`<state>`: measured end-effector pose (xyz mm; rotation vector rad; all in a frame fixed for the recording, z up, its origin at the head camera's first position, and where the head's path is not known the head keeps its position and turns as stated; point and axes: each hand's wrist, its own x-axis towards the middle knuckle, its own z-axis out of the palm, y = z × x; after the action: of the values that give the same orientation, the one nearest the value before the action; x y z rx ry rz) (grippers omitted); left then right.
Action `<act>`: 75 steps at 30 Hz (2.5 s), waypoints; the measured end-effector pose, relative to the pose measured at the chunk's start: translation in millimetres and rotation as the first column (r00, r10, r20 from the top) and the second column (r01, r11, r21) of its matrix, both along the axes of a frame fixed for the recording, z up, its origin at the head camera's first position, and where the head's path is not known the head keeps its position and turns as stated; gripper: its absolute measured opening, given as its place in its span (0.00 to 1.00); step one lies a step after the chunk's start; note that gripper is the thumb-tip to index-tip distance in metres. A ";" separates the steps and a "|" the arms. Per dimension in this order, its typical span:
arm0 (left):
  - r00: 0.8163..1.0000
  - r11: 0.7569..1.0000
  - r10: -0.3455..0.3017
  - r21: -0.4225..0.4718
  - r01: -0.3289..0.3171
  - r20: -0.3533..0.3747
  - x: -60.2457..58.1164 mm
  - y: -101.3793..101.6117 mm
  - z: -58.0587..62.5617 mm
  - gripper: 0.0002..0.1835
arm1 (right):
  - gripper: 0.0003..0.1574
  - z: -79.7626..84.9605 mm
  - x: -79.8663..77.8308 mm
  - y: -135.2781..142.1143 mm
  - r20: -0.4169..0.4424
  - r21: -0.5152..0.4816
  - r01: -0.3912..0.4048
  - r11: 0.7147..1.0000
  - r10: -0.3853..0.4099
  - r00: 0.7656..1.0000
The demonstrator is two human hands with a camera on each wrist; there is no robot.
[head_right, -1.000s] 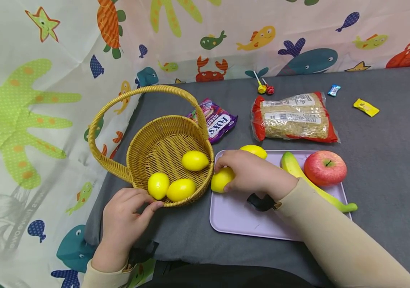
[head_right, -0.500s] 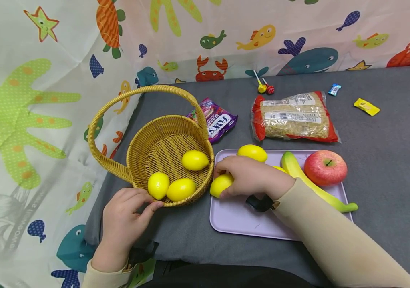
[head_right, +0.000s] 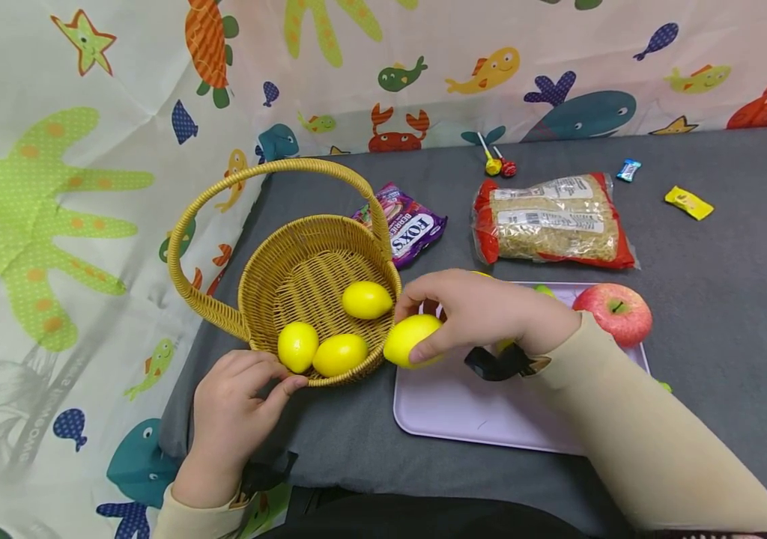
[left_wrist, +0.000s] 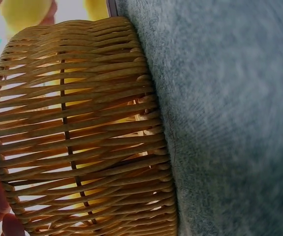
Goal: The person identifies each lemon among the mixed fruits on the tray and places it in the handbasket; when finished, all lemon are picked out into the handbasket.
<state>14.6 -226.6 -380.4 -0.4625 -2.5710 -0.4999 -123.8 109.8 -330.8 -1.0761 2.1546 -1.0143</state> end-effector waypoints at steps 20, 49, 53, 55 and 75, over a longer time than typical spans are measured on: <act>1.000 1.000 -0.027 0.007 0.027 -0.011 -1.1 -0.1 0.0 0.17 | 0.24 -0.8 -17.1 -82.8 -0.180 0.044 0.015 0.999 -0.007 0.984; 1.000 1.000 -0.017 -0.013 0.017 -0.006 -1.1 -1.7 -0.6 0.18 | 0.23 -9.8 -7.4 -112.1 -0.460 0.277 0.166 0.946 -0.021 0.888; 1.000 1.000 -0.015 -0.014 0.015 0.000 -1.2 -2.0 -0.4 0.18 | 0.25 6.1 -4.6 -90.4 -0.397 0.146 0.168 0.975 -0.097 0.912; 1.000 1.000 -0.014 -0.013 0.014 0.002 -0.9 -1.9 0.1 0.18 | 0.24 15.8 -3.2 -73.9 -0.352 0.082 0.173 0.981 -0.134 0.926; 1.000 1.000 0.004 -0.007 -0.004 -0.003 0.6 -0.7 -0.3 0.17 | 0.35 -10.7 -29.1 32.2 -0.211 0.259 0.357 0.897 -0.308 0.928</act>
<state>15.2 -227.3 -380.7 -0.4605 -2.5714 -0.4885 -152.9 142.0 -341.5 -0.6818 2.5891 -0.7280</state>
